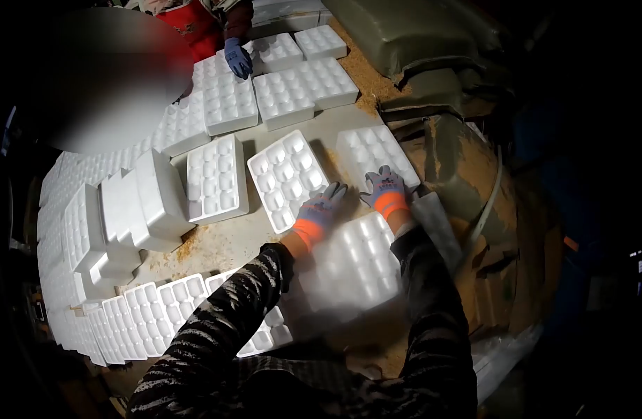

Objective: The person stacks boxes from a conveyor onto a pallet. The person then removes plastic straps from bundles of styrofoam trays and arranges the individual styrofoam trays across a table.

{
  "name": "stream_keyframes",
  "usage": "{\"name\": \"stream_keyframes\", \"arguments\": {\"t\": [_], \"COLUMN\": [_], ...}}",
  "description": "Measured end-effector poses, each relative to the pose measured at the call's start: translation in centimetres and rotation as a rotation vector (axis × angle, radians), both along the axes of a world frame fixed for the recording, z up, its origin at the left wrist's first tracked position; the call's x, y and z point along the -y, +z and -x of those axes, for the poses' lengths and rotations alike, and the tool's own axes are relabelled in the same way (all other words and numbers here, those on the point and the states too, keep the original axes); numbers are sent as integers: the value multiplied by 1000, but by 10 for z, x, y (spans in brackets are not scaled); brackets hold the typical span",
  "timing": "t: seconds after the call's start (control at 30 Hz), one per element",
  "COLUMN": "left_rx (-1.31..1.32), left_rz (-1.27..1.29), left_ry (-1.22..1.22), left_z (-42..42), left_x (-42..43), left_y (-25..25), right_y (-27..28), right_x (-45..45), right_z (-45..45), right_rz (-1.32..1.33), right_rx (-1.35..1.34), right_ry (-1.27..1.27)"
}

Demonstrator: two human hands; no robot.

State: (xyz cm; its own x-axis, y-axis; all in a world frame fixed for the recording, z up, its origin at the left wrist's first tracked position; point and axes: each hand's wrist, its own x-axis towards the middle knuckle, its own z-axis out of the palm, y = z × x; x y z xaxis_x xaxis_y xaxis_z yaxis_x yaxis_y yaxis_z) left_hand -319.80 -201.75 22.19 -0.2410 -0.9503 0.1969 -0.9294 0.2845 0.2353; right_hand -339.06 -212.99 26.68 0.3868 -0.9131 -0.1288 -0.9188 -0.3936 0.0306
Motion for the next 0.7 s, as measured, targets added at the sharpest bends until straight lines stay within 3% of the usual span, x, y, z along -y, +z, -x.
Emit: {"name": "stream_keyframes", "arguments": {"t": [0.07, 0.13, 0.17, 0.23, 0.27, 0.3, 0.33, 0.37, 0.4, 0.43, 0.5, 0.53, 0.63, 0.7], "left_rx": [-112, 51, -32, -217, -357, -180, -194, -92, 63, 226, 428, 458, 394, 359], "left_rz": [-294, -223, -169, 50, 196, 340, 371, 418, 421, 379, 41, -144, -109, 14], "left_ry": [-77, -111, -104, -117, -46, 73, 251, 463, 686, 894, 1185, 1217, 1131, 1037], "left_z": [20, 28, 18, -6, -34, -76, -117, -159, -204, -243, -307, -310, -303, -298], "left_x": [-5, -18, -32, -49, -69, -81, -98, -111, -121, -131, -147, -151, -155, -159], "left_y": [33, 63, 78, 74, 94, 123, 144, 153, 148, 141, 116, 120, 106, 96], "right_y": [-3, 19, 13, 51, 67, 80, 88, 70, 77, 42, 17, 8, -54, -42], "right_x": [-3, -6, -7, -18, -33, -50, -69, -87, -109, -119, -140, -140, -123, -108], "right_z": [5, 1, 3, -38, -68, -101, -136, -169, -206, -239, -293, -314, -353, -335], "right_rz": [-99, -197, 52, 216, 294, 218, 144, 151, -11, 7, -46, -118, 28, 158], "right_rx": [1, -118, -21, 232, 427, 494, 558, 526, 289, 288, 188, 99, 9, 134], "right_ry": [22, -31, 65, 249, 369, 485, 596, 682, 691, 762, 730, 719, 751, 764]}}
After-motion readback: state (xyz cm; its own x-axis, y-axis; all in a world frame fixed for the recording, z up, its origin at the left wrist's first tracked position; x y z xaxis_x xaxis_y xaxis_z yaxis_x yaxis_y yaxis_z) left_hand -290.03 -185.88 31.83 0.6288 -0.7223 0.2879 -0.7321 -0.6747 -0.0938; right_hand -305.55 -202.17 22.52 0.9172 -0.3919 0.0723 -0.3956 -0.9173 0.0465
